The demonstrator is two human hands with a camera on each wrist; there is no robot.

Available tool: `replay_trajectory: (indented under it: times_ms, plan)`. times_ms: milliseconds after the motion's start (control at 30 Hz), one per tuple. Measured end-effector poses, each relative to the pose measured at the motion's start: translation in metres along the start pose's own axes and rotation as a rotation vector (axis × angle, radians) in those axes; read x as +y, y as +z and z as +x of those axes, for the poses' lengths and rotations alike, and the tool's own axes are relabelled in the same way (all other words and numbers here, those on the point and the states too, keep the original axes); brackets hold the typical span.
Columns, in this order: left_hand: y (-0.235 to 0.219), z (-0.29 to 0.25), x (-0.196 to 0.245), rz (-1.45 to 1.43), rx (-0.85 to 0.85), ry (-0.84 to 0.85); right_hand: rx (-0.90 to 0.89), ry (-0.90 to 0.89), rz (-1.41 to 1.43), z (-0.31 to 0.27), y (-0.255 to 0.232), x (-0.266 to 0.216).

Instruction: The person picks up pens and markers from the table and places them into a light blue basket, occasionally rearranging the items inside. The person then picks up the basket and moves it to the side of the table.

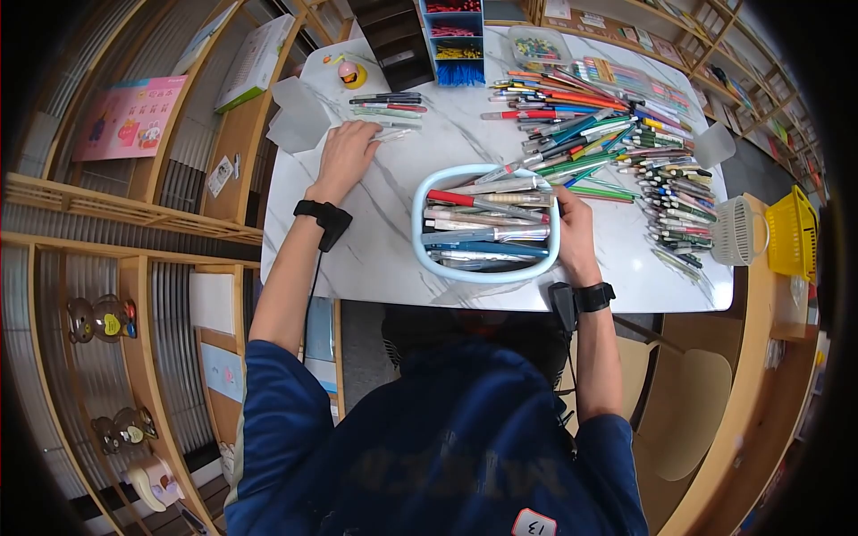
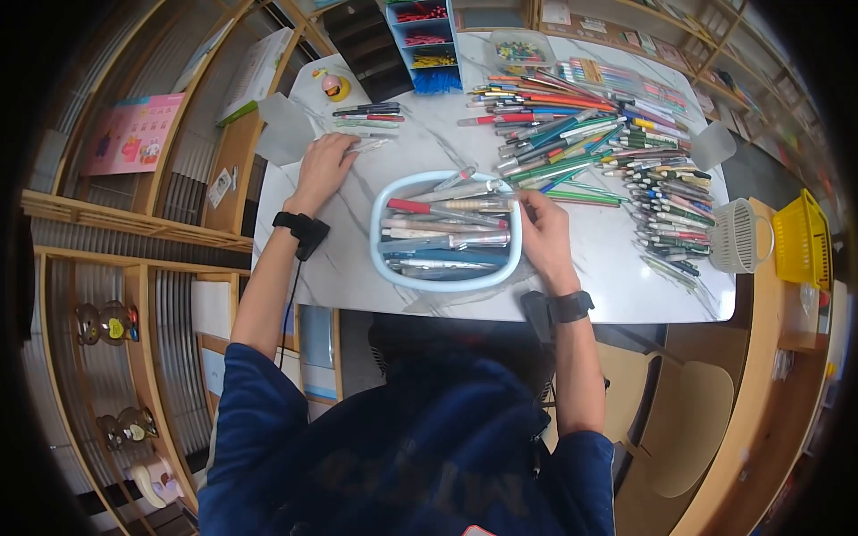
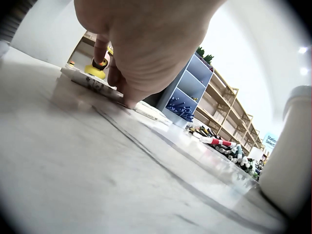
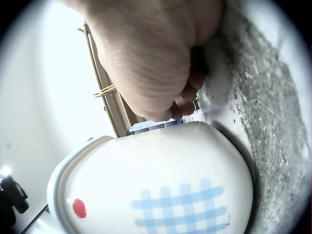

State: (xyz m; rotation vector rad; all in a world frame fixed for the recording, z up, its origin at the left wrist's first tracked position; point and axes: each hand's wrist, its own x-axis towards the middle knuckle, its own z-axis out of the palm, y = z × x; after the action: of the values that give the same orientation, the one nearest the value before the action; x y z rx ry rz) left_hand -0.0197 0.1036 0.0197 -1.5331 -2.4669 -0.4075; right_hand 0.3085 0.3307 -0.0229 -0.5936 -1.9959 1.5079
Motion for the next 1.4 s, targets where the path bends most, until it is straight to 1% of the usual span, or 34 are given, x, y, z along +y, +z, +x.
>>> replay_trajectory:
  times_ms: [100, 200, 233, 300, 400, 500, 600, 633, 700, 800, 900, 1000, 1100, 1200, 1400]
  plan:
    - [0.003, -0.002, -0.004, -0.037, -0.029, 0.044, 0.003, -0.005, 0.0, 0.0, 0.0, 0.0]
    - [-0.003, -0.005, -0.002, -0.109, -0.066, 0.009, -0.002, -0.004, 0.012, 0.0, 0.0, 0.003]
    - [-0.006, -0.006, 0.001, -0.136, -0.052, -0.009, -0.004, -0.007, 0.015, 0.0, 0.0, 0.002]
    - [-0.02, -0.008, 0.011, -0.191, -0.024, -0.045, -0.006, -0.007, 0.023, 0.0, 0.0, 0.002]
    - [-0.047, -0.002, 0.029, -0.352, 0.073, -0.044, -0.006, 0.0, 0.023, -0.001, 0.0, 0.002]
    - [-0.088, 0.003, 0.068, -0.599, 0.092, -0.069, -0.01, -0.001, 0.003, -0.001, 0.0, -0.001]
    - [-0.126, -0.002, 0.114, -0.769, 0.055, 0.073, -0.012, -0.013, -0.012, -0.001, -0.001, 0.001]
    - [-0.131, -0.006, 0.126, -0.9, 0.009, 0.087, -0.011, -0.021, -0.023, -0.001, -0.001, 0.0]
    - [-0.134, -0.012, 0.149, -1.161, -0.083, 0.119, -0.014, -0.026, -0.025, -0.001, -0.001, 0.001]
    - [-0.125, -0.018, 0.169, -1.214, -0.209, 0.112, -0.018, -0.013, -0.008, -0.001, -0.002, 0.003]
    - [-0.119, -0.021, 0.174, -1.014, -0.297, 0.111, -0.014, -0.001, 0.003, -0.002, -0.001, 0.002]
    - [-0.107, -0.027, 0.172, -0.72, -0.154, 0.302, -0.006, -0.01, 0.025, -0.001, 0.001, 0.004]
    - [-0.104, -0.03, 0.174, -0.637, -0.11, 0.292, -0.003, -0.029, -0.022, -0.001, 0.001, -0.001]
    - [-0.091, -0.033, 0.172, -0.527, -0.034, 0.287, -0.022, 0.005, 0.034, -0.001, 0.0, 0.002]
    - [-0.091, -0.028, 0.183, -0.529, -0.032, 0.282, -0.018, 0.005, 0.013, -0.001, 0.0, 0.003]
